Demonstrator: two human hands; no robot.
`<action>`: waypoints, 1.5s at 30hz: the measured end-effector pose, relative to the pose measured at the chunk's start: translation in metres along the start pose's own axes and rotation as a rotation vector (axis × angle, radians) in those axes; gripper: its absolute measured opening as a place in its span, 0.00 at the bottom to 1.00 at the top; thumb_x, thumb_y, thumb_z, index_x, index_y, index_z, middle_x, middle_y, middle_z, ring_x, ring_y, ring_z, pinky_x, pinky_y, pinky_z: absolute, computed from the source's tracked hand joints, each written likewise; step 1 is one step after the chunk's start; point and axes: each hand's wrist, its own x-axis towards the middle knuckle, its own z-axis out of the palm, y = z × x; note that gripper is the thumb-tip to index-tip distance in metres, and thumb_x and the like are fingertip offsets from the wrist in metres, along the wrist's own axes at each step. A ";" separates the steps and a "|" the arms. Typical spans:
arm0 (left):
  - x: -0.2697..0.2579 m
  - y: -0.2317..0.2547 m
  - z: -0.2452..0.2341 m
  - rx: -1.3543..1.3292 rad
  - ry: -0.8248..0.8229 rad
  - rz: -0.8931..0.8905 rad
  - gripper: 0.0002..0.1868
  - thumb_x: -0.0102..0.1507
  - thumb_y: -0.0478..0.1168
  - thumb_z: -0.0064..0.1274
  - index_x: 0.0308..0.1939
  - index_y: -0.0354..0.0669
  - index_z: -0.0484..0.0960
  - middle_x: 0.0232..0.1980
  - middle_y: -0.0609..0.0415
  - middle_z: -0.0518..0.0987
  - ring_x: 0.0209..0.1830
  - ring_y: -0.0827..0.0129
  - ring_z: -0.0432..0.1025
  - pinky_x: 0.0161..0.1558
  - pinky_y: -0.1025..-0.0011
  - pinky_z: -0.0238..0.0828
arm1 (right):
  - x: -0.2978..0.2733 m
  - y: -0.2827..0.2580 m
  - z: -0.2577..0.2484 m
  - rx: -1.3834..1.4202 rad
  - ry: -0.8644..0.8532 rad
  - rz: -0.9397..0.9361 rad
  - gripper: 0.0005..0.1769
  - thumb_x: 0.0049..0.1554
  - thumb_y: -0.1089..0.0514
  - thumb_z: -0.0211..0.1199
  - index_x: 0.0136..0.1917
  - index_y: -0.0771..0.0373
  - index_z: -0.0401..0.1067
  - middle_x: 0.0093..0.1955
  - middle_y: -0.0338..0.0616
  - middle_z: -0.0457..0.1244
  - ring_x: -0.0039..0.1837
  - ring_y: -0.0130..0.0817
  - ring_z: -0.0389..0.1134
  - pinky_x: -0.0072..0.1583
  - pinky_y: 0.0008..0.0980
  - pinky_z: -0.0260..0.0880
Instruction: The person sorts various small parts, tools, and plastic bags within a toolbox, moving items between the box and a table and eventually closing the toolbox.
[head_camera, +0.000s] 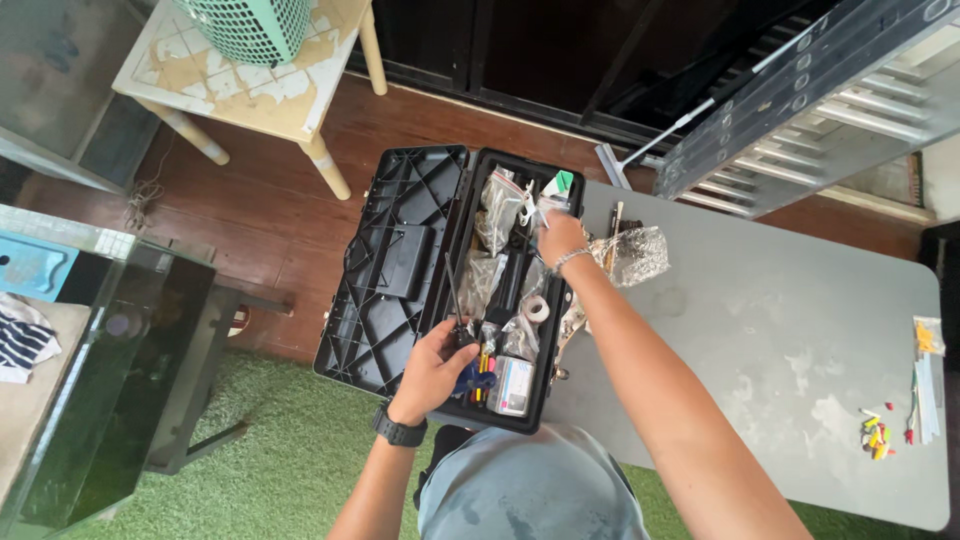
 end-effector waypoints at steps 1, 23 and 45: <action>0.001 0.000 -0.002 -0.029 -0.006 -0.009 0.24 0.63 0.30 0.56 0.64 0.33 0.72 0.47 0.55 0.83 0.46 0.78 0.76 0.49 0.78 0.74 | 0.002 -0.007 0.003 -0.027 0.010 -0.064 0.11 0.57 0.57 0.63 0.48 0.67 0.75 0.53 0.63 0.69 0.59 0.61 0.69 0.62 0.51 0.69; 0.018 0.011 0.006 0.067 -0.062 -0.003 0.25 0.63 0.30 0.59 0.64 0.30 0.73 0.45 0.55 0.82 0.42 0.79 0.74 0.46 0.78 0.73 | -0.004 -0.018 0.001 -0.215 -0.325 0.212 0.19 0.49 0.54 0.72 0.49 0.71 0.78 0.53 0.67 0.68 0.58 0.60 0.70 0.61 0.46 0.72; 0.089 0.021 0.077 0.381 -0.049 0.203 0.25 0.64 0.40 0.58 0.62 0.29 0.76 0.46 0.40 0.84 0.42 0.67 0.78 0.45 0.70 0.76 | -0.075 0.012 -0.034 0.153 -0.204 -0.031 0.13 0.51 0.54 0.71 0.50 0.56 0.79 0.50 0.49 0.69 0.54 0.45 0.72 0.58 0.41 0.73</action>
